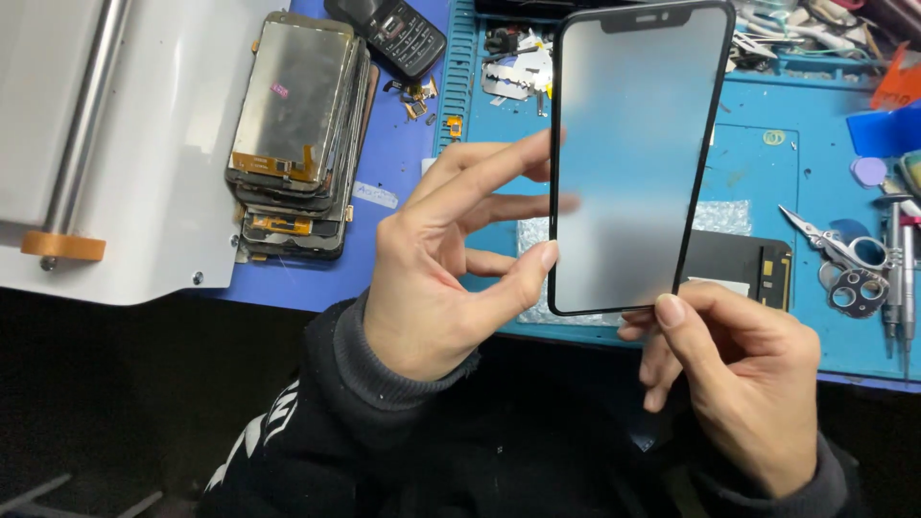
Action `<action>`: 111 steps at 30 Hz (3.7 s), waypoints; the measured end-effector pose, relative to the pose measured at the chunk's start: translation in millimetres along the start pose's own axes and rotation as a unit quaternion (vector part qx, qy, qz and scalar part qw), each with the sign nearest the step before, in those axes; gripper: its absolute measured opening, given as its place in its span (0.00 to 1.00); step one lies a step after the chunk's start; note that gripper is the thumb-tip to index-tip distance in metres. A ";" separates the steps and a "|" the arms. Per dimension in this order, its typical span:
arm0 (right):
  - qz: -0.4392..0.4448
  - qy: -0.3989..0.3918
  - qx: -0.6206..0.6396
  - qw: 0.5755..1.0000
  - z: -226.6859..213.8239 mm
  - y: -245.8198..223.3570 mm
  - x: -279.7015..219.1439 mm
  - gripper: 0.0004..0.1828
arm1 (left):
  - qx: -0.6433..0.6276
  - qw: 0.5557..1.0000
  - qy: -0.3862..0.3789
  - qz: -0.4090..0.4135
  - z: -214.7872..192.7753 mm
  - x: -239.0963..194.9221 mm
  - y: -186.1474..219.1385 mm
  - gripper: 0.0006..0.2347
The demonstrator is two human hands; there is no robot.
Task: Repairing a smartphone screen at a workbench.
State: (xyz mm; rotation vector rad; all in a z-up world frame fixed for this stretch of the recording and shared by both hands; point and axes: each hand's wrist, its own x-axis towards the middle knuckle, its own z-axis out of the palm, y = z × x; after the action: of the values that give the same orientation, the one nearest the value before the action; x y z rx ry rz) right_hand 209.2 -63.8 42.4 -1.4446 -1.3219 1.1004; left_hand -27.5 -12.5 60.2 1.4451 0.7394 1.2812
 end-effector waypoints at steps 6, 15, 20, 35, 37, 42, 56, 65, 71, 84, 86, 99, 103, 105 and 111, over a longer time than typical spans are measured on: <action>-0.016 -0.016 -0.041 0.999 -4.0 0.6 0.1 0.13 | -0.006 1.000 -0.023 -0.009 -2.5 -1.4 2.1 0.25; -0.024 -0.041 -0.055 0.997 -7.8 1.1 3.6 0.10 | -0.009 0.999 -0.023 -0.036 -1.3 5.2 24.1 0.25; 0.021 -0.066 -0.027 0.997 -17.7 11.0 0.0 0.11 | 0.040 0.999 -0.020 -0.030 -8.1 25.8 35.3 0.31; 0.131 -0.099 0.045 0.985 -24.9 37.6 -7.0 0.14 | 0.428 0.900 0.010 0.087 -0.5 83.3 12.3 0.18; 0.142 -0.098 0.057 0.983 -26.2 41.2 -7.8 0.15 | 0.416 0.907 0.005 0.068 3.0 87.8 7.9 0.19; 0.147 -0.101 0.089 0.980 -30.4 51.6 -8.5 0.15 | 0.343 0.939 0.010 0.001 8.0 91.5 1.2 0.12; 0.117 -0.083 0.063 0.988 -23.0 42.5 -6.7 0.14 | 0.338 0.940 0.018 0.030 10.1 90.3 14.4 0.20; 0.107 -0.055 0.058 0.991 -25.5 47.5 -5.0 0.13 | 0.232 0.968 -0.019 0.090 0.8 84.1 6.6 0.05; 0.103 -0.042 0.062 0.992 -26.1 45.7 -4.0 0.13 | 0.239 0.967 -0.021 0.090 -3.6 80.6 10.5 0.04; 0.075 -0.079 0.047 0.993 -20.8 36.3 -3.1 0.13 | 0.171 0.985 0.012 0.019 1.0 81.8 18.7 0.17; 0.072 -0.077 0.045 0.993 -21.6 36.7 -2.8 0.13 | 0.166 0.986 0.001 0.028 -0.2 82.6 19.7 0.14; 0.070 -0.041 0.013 0.997 -28.2 39.5 -3.2 0.11 | 0.179 0.983 -0.041 -0.020 -7.9 83.9 10.3 0.07; 0.068 -0.042 0.010 0.997 -28.5 40.5 -3.8 0.11 | 0.204 0.978 -0.032 -0.004 -9.8 84.0 10.0 0.06; 0.054 -0.053 0.017 0.997 -29.1 41.9 -4.1 0.13 | 0.207 0.977 -0.026 0.048 -13.3 83.3 4.8 0.05; 0.057 -0.053 0.021 0.997 -24.5 35.8 -3.3 0.11 | 0.221 0.975 -0.006 -0.022 -8.1 84.4 20.1 0.08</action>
State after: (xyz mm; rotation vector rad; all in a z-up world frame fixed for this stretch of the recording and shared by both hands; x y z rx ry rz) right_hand 241.2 -70.1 13.6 -1.4627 -1.2941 1.2885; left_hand -18.2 61.2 105.9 1.7745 1.0917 1.1153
